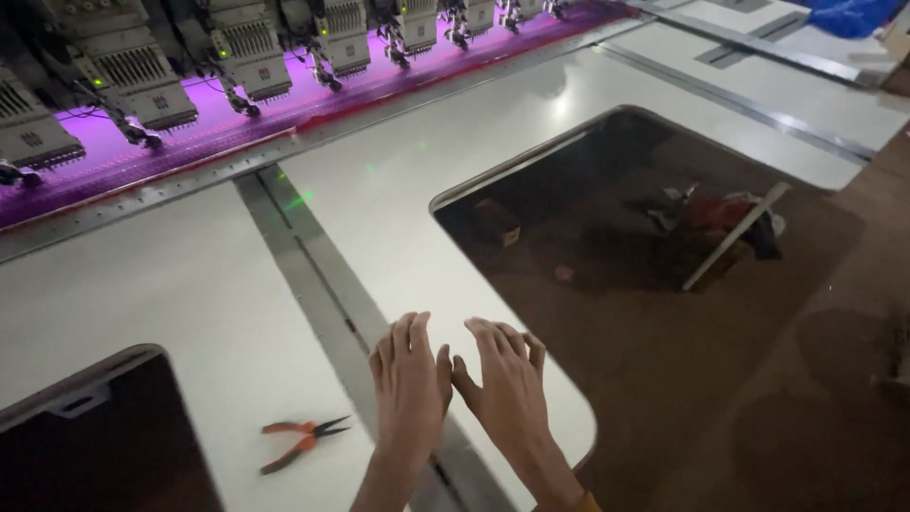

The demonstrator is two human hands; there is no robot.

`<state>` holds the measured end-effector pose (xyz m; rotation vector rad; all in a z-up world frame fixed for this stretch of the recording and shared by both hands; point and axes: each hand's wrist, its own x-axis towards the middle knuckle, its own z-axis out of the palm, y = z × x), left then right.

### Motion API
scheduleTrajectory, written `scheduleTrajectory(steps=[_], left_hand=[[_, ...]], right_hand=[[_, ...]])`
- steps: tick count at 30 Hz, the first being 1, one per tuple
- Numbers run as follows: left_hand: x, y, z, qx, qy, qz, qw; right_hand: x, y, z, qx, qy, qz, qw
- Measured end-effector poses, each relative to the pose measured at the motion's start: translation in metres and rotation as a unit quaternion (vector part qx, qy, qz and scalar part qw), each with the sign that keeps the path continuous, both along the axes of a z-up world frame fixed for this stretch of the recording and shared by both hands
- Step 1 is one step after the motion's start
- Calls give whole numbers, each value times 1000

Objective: The person operates a multi-head embroidery machine, manually threading needles and adjusting the purple fabric on the frame. They also interact with the machine's control panel, pressing buttons to manage the process.

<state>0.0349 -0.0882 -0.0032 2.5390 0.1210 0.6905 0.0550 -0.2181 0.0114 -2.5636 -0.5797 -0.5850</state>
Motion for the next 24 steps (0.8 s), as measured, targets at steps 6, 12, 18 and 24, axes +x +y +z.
scheduleTrajectory(steps=[6,12,18,24], left_hand=[[74,-96,-17,-16,15,10,1000],[181,-184,-19,-48,-26,60,997],[275,-222,-15,-70,-5,102,992],[350,-222,-7,-25,-32,173,984]], right_hand=[[79,-99,-8,-32,-21,43,998],[199,-182,-2,-62,-4,89,994],[314,-216,-2,-84,5,133,988],[412,-208,-11,-75,71,204,973]])
